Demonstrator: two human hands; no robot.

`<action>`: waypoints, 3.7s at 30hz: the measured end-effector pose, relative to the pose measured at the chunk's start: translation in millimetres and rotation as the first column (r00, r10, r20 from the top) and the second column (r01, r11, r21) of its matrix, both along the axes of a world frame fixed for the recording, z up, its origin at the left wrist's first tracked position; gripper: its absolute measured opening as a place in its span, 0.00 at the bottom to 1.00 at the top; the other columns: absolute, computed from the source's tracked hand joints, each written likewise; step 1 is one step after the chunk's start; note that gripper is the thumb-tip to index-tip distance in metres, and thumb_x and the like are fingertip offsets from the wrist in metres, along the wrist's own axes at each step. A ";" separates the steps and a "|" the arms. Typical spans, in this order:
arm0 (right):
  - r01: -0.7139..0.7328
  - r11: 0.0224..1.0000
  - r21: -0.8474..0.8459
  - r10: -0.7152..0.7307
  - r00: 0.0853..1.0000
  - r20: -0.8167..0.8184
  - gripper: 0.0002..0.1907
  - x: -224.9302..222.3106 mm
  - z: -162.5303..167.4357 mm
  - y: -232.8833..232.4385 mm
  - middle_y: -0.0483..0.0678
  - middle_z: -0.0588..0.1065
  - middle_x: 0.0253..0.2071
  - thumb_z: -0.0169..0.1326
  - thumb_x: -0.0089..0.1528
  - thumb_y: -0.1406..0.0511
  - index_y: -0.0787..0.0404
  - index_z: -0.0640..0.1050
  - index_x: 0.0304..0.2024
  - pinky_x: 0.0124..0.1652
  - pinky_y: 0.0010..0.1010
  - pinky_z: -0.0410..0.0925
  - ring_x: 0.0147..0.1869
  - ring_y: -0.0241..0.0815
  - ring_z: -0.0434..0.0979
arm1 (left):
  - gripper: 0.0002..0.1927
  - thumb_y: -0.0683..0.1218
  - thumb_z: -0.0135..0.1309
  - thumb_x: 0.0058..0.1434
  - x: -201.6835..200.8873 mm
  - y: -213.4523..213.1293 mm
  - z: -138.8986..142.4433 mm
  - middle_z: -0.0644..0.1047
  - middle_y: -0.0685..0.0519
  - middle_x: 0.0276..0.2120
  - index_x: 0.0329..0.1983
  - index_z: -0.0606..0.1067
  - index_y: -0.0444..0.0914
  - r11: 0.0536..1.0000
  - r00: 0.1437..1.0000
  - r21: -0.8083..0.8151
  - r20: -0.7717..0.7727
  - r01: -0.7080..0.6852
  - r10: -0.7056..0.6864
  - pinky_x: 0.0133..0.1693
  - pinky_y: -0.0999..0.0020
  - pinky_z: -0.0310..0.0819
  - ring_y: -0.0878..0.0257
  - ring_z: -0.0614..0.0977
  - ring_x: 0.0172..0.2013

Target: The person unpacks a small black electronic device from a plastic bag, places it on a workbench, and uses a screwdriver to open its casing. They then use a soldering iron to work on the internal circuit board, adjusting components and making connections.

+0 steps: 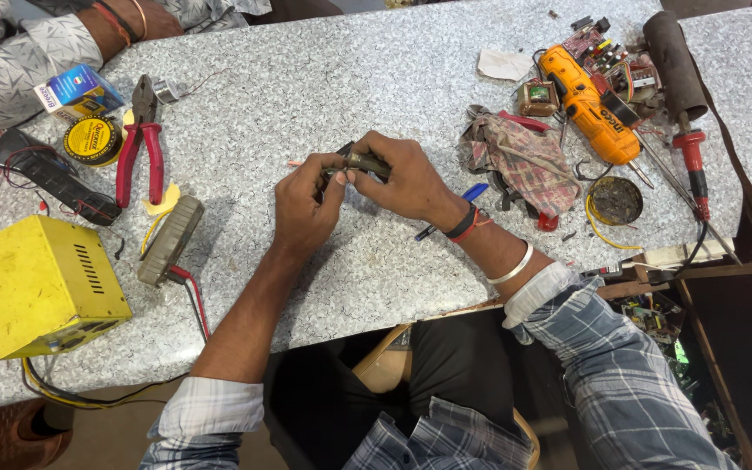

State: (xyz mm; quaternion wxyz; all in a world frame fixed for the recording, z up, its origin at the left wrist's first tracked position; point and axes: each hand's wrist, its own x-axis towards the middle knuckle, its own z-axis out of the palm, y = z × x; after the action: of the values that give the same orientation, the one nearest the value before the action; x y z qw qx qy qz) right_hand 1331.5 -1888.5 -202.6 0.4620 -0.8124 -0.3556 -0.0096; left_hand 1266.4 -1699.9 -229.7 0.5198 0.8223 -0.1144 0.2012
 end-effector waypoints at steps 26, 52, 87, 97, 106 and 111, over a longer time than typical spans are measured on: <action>-0.006 0.946 0.324 0.208 0.778 -0.593 0.15 16.1 -25.4 4.4 0.37 0.72 0.29 0.59 0.68 0.57 0.63 0.78 0.44 0.26 0.21 0.60 0.27 0.24 0.64 | 0.11 0.32 0.58 0.64 4.8 1.5 0.4 0.80 0.50 0.45 0.47 0.76 0.38 0.997 0.985 0.038 0.160 -0.068 0.061 0.31 0.73 0.77 0.67 0.84 0.37; 0.059 0.985 0.160 -0.019 0.971 -0.240 0.14 9.3 -22.5 8.5 0.42 0.76 0.39 0.63 0.62 0.65 0.61 0.76 0.48 0.40 0.23 0.69 0.40 0.28 0.72 | 0.10 0.37 0.59 0.67 3.0 2.1 -0.9 0.80 0.51 0.39 0.51 0.77 0.35 0.998 0.992 -0.010 0.103 -0.068 0.069 0.26 0.76 0.69 0.73 0.78 0.29; 0.050 0.987 0.153 -0.010 0.969 -0.249 0.12 6.5 -17.3 4.5 0.41 0.75 0.35 0.59 0.60 0.69 0.62 0.78 0.47 0.38 0.24 0.68 0.37 0.27 0.71 | 0.18 0.40 0.65 0.62 7.6 4.1 -9.0 0.82 0.51 0.35 0.53 0.74 0.35 0.991 1.000 0.130 0.027 -0.003 -0.001 0.26 0.72 0.76 0.69 0.83 0.27; 0.037 0.990 0.133 -0.002 0.968 -0.253 0.12 8.5 -19.3 4.8 0.40 0.74 0.34 0.59 0.60 0.70 0.62 0.78 0.46 0.37 0.23 0.68 0.36 0.27 0.71 | 0.17 0.41 0.65 0.62 5.1 3.6 -3.9 0.82 0.52 0.33 0.52 0.74 0.35 0.993 1.000 0.122 0.018 0.007 -0.009 0.25 0.73 0.74 0.70 0.81 0.26; 0.031 0.987 0.157 0.013 0.963 -0.270 0.11 8.5 -19.9 5.7 0.39 0.74 0.34 0.59 0.60 0.70 0.63 0.78 0.46 0.37 0.23 0.68 0.37 0.27 0.70 | 0.17 0.41 0.65 0.61 4.8 4.3 -3.6 0.81 0.52 0.32 0.52 0.74 0.35 0.992 1.000 0.128 0.021 0.002 -0.005 0.26 0.73 0.73 0.70 0.81 0.25; 0.024 0.988 0.152 0.018 0.964 -0.265 0.11 8.6 -18.4 5.6 0.40 0.73 0.33 0.59 0.60 0.70 0.63 0.78 0.46 0.36 0.23 0.67 0.36 0.27 0.69 | 0.17 0.41 0.65 0.61 4.4 4.4 -3.4 0.81 0.53 0.31 0.52 0.74 0.35 0.992 1.000 0.130 0.015 0.004 -0.006 0.26 0.73 0.73 0.70 0.81 0.25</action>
State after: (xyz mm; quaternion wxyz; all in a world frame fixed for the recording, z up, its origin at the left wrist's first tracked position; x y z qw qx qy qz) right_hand 1340.1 -1882.8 -221.0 0.5668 -0.7689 -0.2873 0.0713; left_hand 1270.8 -1695.5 -233.1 0.4649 0.8524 -0.1334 0.1985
